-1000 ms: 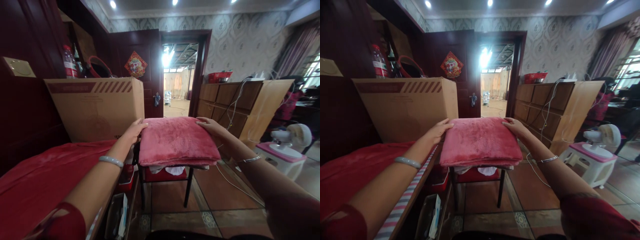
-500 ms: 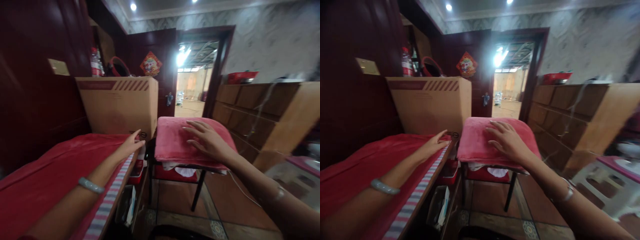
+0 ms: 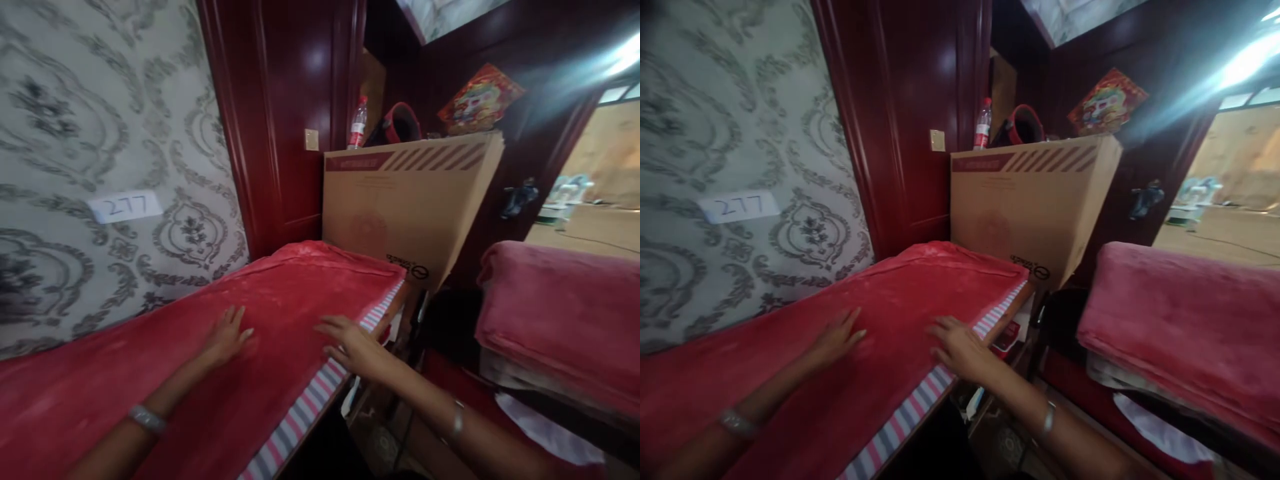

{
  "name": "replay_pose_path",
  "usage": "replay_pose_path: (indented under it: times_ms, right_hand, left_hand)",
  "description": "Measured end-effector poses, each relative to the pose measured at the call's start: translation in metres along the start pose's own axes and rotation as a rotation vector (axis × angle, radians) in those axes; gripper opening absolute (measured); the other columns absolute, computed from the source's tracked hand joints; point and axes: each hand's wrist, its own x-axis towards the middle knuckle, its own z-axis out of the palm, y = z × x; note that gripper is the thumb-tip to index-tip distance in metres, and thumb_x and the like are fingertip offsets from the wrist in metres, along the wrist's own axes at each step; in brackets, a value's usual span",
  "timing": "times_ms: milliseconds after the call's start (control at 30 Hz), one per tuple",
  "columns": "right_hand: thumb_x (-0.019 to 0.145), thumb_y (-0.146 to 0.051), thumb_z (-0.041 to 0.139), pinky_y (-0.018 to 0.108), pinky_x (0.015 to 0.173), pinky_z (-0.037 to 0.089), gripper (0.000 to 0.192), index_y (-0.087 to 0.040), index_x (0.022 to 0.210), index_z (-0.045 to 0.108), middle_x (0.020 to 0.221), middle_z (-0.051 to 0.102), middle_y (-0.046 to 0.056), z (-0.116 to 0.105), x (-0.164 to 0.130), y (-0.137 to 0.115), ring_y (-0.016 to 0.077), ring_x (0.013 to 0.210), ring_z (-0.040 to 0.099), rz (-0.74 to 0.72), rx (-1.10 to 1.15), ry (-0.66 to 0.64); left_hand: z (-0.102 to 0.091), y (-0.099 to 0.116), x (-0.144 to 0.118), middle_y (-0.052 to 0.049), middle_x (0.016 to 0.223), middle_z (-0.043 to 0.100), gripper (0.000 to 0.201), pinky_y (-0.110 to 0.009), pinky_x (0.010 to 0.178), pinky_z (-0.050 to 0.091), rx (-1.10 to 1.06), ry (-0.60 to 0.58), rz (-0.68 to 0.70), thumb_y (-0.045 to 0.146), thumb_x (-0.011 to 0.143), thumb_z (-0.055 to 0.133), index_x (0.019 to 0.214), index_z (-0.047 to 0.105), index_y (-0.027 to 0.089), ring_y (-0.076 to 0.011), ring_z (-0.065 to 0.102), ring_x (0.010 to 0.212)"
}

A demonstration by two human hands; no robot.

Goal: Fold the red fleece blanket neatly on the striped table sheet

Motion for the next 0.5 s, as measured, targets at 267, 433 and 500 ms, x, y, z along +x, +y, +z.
replay_pose_path:
  times_ms: [267,433,500]
  right_hand:
    - [0.1,-0.044,0.048,0.057,0.118,0.026,0.058,-0.025,0.154,0.038,0.163,0.03,0.012,0.095,0.097,-0.018,0.0326,0.15,0.025,0.059,-0.069,-0.131]
    - [0.101,-0.052,0.041,0.056,0.122,0.012,0.063,-0.027,0.158,0.029,0.167,0.015,0.01,0.123,0.097,-0.006,0.032,0.154,0.011,0.123,-0.089,-0.244]
    - [0.102,-0.052,0.039,0.054,0.122,0.011,0.063,-0.027,0.158,0.029,0.167,0.014,0.009,0.124,0.096,-0.004,0.0316,0.154,0.01,0.129,-0.091,-0.249]
  left_hand:
    - [0.037,-0.041,-0.072,-0.023,0.159,0.035,0.061,-0.061,0.115,0.028,0.182,0.09,-0.019,0.043,0.098,0.037,0.151,0.044,0.015,-0.0381,0.032,0.148]
    - [0.043,-0.036,-0.079,-0.023,0.154,0.044,0.056,-0.06,0.115,0.03,0.167,0.158,0.001,0.04,0.098,0.041,0.147,0.05,0.015,-0.039,0.039,0.144]
    - [0.044,-0.037,-0.08,-0.021,0.151,0.049,0.052,-0.058,0.115,0.032,0.126,0.177,0.049,0.037,0.098,0.042,0.145,0.053,0.016,-0.038,0.042,0.142]
